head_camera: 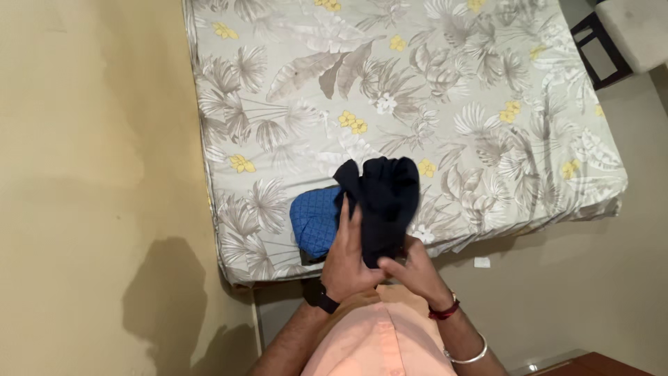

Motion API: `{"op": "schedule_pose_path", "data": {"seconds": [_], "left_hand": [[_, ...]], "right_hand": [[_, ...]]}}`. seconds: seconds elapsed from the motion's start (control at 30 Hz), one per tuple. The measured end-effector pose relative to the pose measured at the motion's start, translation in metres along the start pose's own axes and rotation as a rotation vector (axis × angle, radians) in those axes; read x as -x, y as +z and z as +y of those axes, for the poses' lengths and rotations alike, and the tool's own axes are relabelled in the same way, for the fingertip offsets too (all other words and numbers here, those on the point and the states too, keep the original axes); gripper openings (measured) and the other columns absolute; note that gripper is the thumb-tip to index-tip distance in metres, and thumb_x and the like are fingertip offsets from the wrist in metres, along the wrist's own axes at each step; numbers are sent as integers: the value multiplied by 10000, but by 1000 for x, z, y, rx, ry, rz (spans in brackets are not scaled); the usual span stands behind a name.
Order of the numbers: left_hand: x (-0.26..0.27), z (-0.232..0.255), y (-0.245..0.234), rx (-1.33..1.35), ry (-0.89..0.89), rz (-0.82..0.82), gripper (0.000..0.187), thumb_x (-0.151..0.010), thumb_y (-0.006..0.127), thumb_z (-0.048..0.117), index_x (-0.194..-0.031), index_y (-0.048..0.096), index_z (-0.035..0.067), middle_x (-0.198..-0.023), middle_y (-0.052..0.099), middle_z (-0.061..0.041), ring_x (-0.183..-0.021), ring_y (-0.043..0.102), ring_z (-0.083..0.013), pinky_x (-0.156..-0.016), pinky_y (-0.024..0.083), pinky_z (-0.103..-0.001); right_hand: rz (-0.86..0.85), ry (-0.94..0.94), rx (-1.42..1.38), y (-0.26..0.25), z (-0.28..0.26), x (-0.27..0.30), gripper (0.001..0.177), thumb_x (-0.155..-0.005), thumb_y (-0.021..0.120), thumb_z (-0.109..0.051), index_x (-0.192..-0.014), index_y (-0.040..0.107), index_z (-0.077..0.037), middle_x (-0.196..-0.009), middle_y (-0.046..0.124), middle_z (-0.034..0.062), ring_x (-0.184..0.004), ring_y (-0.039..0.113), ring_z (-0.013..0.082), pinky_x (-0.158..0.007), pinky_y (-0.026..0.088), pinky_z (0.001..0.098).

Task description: The person folds a stack of clothes on a table, carries them to a bedroom, and places them one by one into a wardrobe. The items include a light pink shirt, a dark green shirt, a black shirt, a blue towel, and a dark green towel.

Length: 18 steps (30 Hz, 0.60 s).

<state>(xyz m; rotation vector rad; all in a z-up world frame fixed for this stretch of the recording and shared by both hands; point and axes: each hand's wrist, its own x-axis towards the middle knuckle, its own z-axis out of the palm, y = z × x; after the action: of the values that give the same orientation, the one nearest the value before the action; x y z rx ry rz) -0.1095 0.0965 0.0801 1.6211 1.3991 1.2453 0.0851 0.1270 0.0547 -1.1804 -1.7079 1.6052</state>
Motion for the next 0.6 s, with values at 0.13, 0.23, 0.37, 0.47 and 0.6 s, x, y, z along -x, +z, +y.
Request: {"op": "schedule_pose_path", "data": {"seconds": [0.13,0.23,0.37,0.47,0.6], "left_hand": [[5,-12,-9,132,-18,77,1007,-680,885,305,-1486,381,-27,-1487,452,-319,-1313,556,-471,-1049,505,-456],[20,-31,-8,213,-65,99,582,-787,782,134,-1338,647,2,-1335,678,-224,-1233,674,-386,-1045,540,-406],[41,-67,6,535,-234,187,433,-874,692,37,-1303,656,-13,-1259,718,-210,-1151,680,-354,-1020,524,-373],[63,-100,22,733,-273,280,391,-894,662,-11,-1285,678,-11,-1251,698,-217,-1131,656,-338,-1011,516,-370],[100,-146,38,-7,253,407,192,-895,731,-20,-1082,746,16,-1266,682,-206,-1154,676,-354,-1016,548,-394]], "right_hand": [[-69,-299,21,6,-16,-2,672,-988,677,-449,-1425,563,49,-1378,606,131,-1232,598,187,-1006,514,320],[-63,-290,109,15,-26,3,560,-1055,622,-333,-1444,544,62,-1497,523,180,-1325,568,250,-1071,484,353],[-34,-203,194,21,-35,-4,572,-959,708,-197,-1433,521,62,-1453,547,167,-1197,632,236,-946,544,317],[-38,-170,115,10,-37,-11,533,-905,748,-124,-1377,566,46,-1397,569,149,-1120,679,202,-873,586,281],[21,-235,74,-10,-30,-18,383,-934,781,-77,-1279,653,31,-1292,632,140,-1029,709,190,-868,589,277]]}}
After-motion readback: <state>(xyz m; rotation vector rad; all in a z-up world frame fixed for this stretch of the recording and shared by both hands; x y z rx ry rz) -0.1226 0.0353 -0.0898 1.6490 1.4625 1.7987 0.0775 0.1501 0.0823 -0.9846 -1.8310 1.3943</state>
